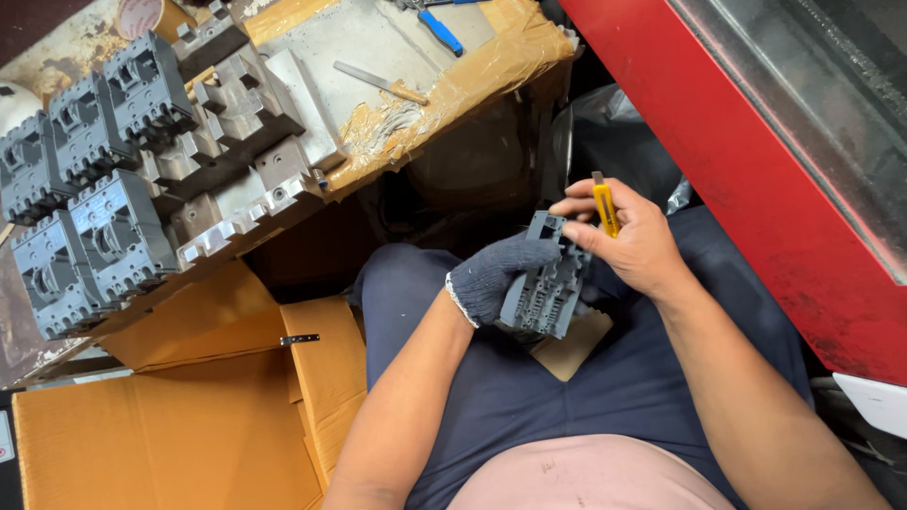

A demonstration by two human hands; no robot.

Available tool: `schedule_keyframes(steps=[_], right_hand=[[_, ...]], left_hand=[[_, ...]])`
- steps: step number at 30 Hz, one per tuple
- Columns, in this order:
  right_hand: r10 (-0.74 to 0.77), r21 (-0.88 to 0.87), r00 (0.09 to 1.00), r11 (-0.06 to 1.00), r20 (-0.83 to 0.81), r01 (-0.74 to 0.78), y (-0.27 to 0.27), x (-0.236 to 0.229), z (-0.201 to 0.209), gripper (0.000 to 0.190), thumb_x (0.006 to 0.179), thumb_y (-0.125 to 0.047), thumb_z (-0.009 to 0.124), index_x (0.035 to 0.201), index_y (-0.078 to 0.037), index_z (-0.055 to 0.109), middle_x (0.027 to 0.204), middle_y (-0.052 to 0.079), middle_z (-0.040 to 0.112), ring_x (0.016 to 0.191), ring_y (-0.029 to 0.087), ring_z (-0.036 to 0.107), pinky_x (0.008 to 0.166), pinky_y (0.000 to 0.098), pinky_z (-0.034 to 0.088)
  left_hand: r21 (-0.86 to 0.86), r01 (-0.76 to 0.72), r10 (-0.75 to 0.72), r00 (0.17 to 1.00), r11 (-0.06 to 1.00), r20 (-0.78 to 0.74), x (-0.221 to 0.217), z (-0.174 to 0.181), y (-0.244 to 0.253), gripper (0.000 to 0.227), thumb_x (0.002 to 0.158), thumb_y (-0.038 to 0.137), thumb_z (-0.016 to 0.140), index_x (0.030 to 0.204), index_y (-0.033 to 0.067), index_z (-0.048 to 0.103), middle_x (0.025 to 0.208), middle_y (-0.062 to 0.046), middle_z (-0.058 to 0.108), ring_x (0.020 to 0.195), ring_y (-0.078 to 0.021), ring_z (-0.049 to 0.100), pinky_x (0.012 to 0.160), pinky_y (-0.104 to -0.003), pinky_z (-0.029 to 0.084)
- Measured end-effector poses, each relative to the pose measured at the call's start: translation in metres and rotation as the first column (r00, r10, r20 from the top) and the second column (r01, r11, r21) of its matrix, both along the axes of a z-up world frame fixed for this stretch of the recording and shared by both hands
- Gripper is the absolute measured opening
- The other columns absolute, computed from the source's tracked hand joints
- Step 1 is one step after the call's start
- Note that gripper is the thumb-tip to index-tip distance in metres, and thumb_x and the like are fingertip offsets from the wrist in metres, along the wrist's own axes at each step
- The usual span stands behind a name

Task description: The person sits on the floor and repeatedly finishes gray plastic mold parts. They use pliers to remove small protrusions, a metal file to smooth edges, and a yellow utility knife to trim flash. Each part is then wrapped in a plastic bag and placed into a cardboard box.

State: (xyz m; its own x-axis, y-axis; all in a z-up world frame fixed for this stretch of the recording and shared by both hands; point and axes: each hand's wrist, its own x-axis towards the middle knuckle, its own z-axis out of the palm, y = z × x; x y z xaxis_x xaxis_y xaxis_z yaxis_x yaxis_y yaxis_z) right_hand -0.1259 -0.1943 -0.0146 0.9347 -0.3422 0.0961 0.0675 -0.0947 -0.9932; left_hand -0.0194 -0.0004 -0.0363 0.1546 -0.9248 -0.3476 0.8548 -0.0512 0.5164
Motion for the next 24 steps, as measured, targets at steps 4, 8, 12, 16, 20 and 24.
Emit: schedule_keyframes(steps=[4, 8, 12, 16, 20, 24], right_hand=[[-0.184, -0.203, 0.978, 0.958, 0.099, 0.201, 0.008, -0.006, 0.010, 0.027, 0.110, -0.017, 0.054, 0.128, 0.002, 0.062, 0.111, 0.008, 0.071, 0.104, 0.013, 0.066, 0.097, 0.0285, 0.051], [-0.026, -0.325, 0.999, 0.945, 0.046, 0.040, 0.032, -0.017, 0.030, 0.026, 0.107, -0.017, 0.053, 0.123, -0.001, 0.065, 0.092, 0.009, 0.070, 0.085, 0.021, 0.067, 0.080, 0.0330, 0.053], [0.017, -0.641, 1.000, 0.767, -0.008, -0.019, 0.061, -0.024, 0.044, 0.031, 0.097, -0.017, 0.061, 0.123, -0.001, 0.066, 0.070, 0.009, 0.065, 0.064, 0.028, 0.066, 0.058, 0.0401, 0.050], [-0.022, -0.746, 0.996, 0.661, 0.085, 0.078, 0.069, -0.019, 0.048, 0.016, 0.097, -0.019, 0.066, 0.100, -0.004, 0.067, 0.062, 0.008, 0.061, 0.054, 0.029, 0.062, 0.047, 0.0421, 0.045], [-0.036, -0.767, 0.999, 0.639, 0.034, 0.049, 0.069, -0.012, 0.044, 0.021, 0.097, -0.021, 0.066, 0.081, -0.007, 0.061, 0.060, 0.009, 0.061, 0.054, 0.032, 0.062, 0.047, 0.0440, 0.046], [-0.080, -0.786, 0.997, 0.618, -0.022, 0.032, 0.068, -0.008, 0.034, 0.022, 0.096, -0.020, 0.065, 0.080, -0.006, 0.060, 0.060, 0.010, 0.063, 0.053, 0.033, 0.063, 0.047, 0.0451, 0.048]], left_hand=[[-0.211, -0.200, 0.156, 0.966, 0.957, -0.208, 0.004, 0.018, -0.001, 0.060, 0.100, 0.022, 0.068, 0.154, 0.0075, 0.047, 0.137, -0.015, 0.062, 0.114, -0.0309, 0.069, 0.098, -0.048, 0.059], [-0.403, -0.524, 0.494, 0.849, 0.750, -0.185, 0.011, 0.038, -0.003, 0.070, 0.098, 0.035, 0.065, 0.159, 0.0142, 0.038, 0.150, -0.017, 0.053, 0.122, -0.0379, 0.065, 0.104, -0.054, 0.054], [-0.476, -0.587, 0.583, 0.793, 0.655, -0.175, 0.013, 0.043, 0.000, 0.076, 0.103, 0.043, 0.060, 0.165, 0.0079, 0.032, 0.152, -0.023, 0.053, 0.130, -0.0401, 0.060, 0.116, -0.055, 0.047], [-0.464, -0.519, 0.548, 0.832, 0.718, -0.084, 0.009, 0.040, 0.006, 0.076, 0.103, 0.037, 0.062, 0.167, 0.0094, 0.031, 0.152, -0.020, 0.054, 0.128, -0.0386, 0.060, 0.113, -0.053, 0.049], [-0.431, -0.472, 0.516, 0.857, 0.769, -0.017, 0.003, 0.041, 0.001, 0.079, 0.100, 0.031, 0.065, 0.167, 0.0097, 0.030, 0.151, -0.019, 0.054, 0.128, -0.0367, 0.060, 0.111, -0.050, 0.049], [-0.417, -0.460, 0.545, 0.832, 0.784, 0.105, -0.002, 0.044, -0.005, 0.082, 0.096, 0.025, 0.067, 0.166, 0.0052, 0.030, 0.149, -0.020, 0.055, 0.129, -0.0353, 0.060, 0.114, -0.048, 0.048]])
